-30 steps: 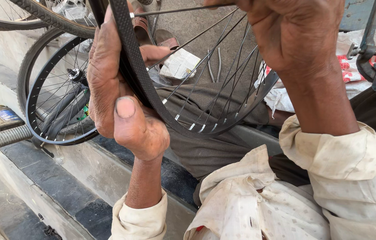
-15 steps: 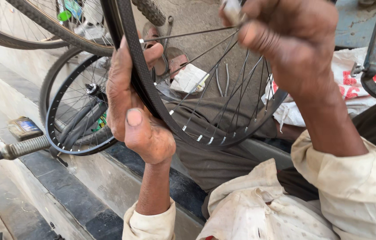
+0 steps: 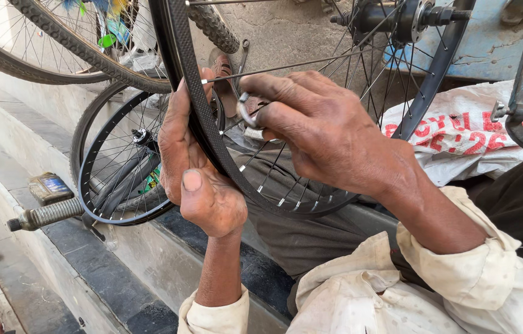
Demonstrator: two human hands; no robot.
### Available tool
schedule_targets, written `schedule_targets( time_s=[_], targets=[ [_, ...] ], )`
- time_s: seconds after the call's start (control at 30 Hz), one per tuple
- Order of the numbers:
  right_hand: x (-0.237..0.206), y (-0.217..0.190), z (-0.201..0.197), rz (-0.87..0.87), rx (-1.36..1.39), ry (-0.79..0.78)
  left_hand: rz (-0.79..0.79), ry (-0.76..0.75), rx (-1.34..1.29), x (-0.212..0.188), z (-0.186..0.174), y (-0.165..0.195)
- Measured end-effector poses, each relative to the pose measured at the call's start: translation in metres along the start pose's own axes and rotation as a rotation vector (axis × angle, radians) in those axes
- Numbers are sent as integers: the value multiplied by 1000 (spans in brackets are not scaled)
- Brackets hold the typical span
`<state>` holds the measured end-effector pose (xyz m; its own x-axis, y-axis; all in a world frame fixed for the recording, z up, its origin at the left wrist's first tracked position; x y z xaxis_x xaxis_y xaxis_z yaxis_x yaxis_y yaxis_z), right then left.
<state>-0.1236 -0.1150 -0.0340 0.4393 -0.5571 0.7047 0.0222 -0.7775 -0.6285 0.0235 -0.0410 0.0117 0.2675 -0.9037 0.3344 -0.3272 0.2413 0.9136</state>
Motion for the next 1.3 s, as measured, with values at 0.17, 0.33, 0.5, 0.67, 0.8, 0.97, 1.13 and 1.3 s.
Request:
schedule_targets(
  time_s=[0.17,0.33,0.5,0.67,0.8,0.97,1.13,1.3],
  targets=[
    [6,8,7,-42,295,44,-12,-9,-29,-1,-1,-1],
    [10,20,8,-24,495,38,-1,4,47,2,3,3],
    [9,21,4,-60,501,23,3,-10,58,4,6,7],
    [12,19,1,-86,467,55,8,-12,71,3,7,6],
    [10,12,4,9,467,125,17,-12,79,5,7,5],
    [18,4,22,49,84,26,55,-27,69,3,12,10],
    [26,6,17,269,332,6,31,16,96,-1,13,11],
    [21,0,-2,208,640,75,57,-3,71,-1,8,3]
  ],
)
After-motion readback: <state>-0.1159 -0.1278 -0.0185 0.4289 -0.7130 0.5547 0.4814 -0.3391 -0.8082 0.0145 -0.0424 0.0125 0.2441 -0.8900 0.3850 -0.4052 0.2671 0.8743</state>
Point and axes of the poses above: each hand's wrist, its own x-axis towards the middle knuckle, its own z-axis out of the palm, y = z × x, the point moved 3 cm from there along x, towards the middle knuckle, and after that the axes turned 4 degrees about -z, right-handed, at the moved point
